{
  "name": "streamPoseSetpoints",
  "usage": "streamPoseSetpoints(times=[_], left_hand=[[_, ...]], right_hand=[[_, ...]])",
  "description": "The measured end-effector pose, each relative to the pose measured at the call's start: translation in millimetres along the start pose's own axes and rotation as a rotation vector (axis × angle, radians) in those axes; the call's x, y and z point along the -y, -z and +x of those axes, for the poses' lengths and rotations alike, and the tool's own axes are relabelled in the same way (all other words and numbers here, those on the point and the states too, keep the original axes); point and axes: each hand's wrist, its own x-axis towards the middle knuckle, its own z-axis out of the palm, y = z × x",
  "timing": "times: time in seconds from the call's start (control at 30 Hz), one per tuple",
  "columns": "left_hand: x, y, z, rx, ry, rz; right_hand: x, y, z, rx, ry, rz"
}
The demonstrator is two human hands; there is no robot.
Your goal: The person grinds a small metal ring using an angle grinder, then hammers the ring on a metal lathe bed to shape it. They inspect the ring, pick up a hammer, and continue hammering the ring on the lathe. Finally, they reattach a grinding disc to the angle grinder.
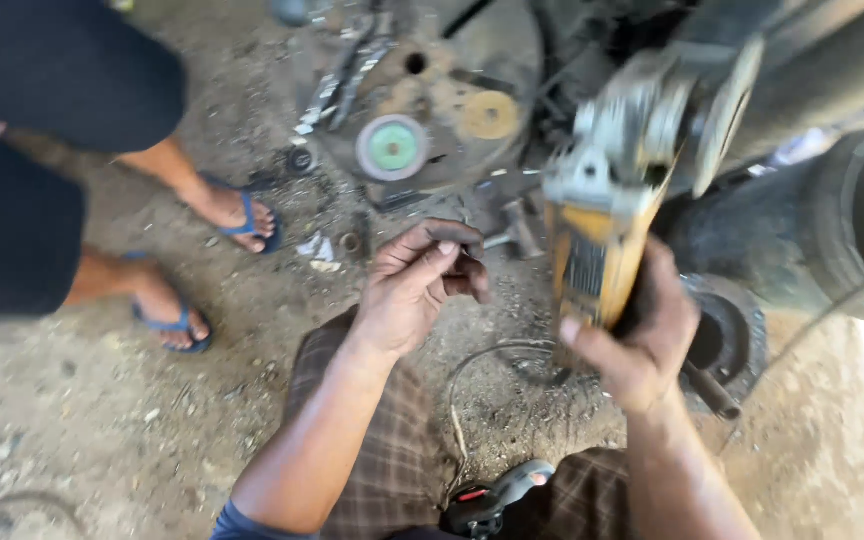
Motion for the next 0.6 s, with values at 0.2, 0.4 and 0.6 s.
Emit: streamPoseSetpoints(times=[0.2, 0.4, 0.6], left_hand=[[94, -38, 18, 0.002, 0.171, 0.163], [82, -82, 17, -0.14, 0.395, 0.031], [131, -34, 15, -0.32, 0.545, -0.242]], right_hand=[[-55, 21, -60, 0.033, -0.097, 0.288], [-68, 25, -70, 0.034, -0.277, -0.032], [-48, 16, -73, 0.271, -0.465, -0.444]])
